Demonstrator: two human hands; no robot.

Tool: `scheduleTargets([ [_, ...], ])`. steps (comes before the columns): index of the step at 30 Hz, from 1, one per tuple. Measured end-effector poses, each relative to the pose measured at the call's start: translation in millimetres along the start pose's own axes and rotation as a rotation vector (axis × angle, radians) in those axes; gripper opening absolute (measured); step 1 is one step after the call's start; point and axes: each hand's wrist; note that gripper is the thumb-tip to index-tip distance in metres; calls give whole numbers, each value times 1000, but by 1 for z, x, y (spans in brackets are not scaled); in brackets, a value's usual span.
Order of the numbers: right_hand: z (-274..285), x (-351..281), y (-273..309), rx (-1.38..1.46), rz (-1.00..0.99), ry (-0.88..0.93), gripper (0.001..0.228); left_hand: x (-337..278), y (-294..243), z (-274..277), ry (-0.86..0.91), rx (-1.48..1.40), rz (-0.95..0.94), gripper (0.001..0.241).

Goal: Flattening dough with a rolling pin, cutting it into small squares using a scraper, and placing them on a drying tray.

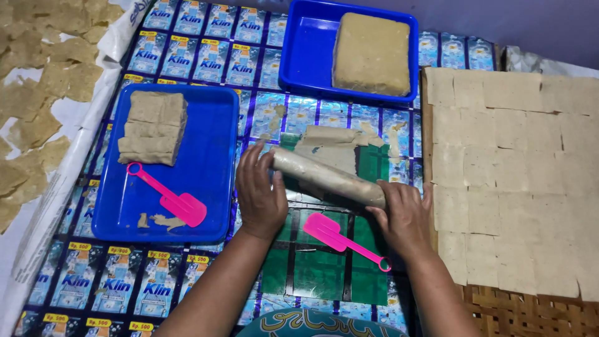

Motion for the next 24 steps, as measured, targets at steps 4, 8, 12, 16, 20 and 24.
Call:
scheduleTargets([
  [4,-24,3,0,-25,72,25,63,-3,12,-12,266,71,-113,43],
  [8,-24,9,20,-65,-1,83,57,-25,20,-32,388,215,-102,36],
  [12,-35,10,28,-138,-118,45,59,-35,16,-32,263,321,-122,32],
  [16,-46,16,25,-174,-119,-6,60,-34,19,-39,223,346,-142,31],
  [20,-52,38,19,-163,-142,-14,54,-12,17,-44,329,369,-91,38],
  [24,-51,68,11,-83,-249,135,59,21,11,-46,712,324,65,50],
])
Point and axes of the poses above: each hand's wrist, its own x-axis towards the middle knuckle, its own z-axis out of the back of the hand, y = z × x, and after that the axes turned 10 degrees about x, right-handed
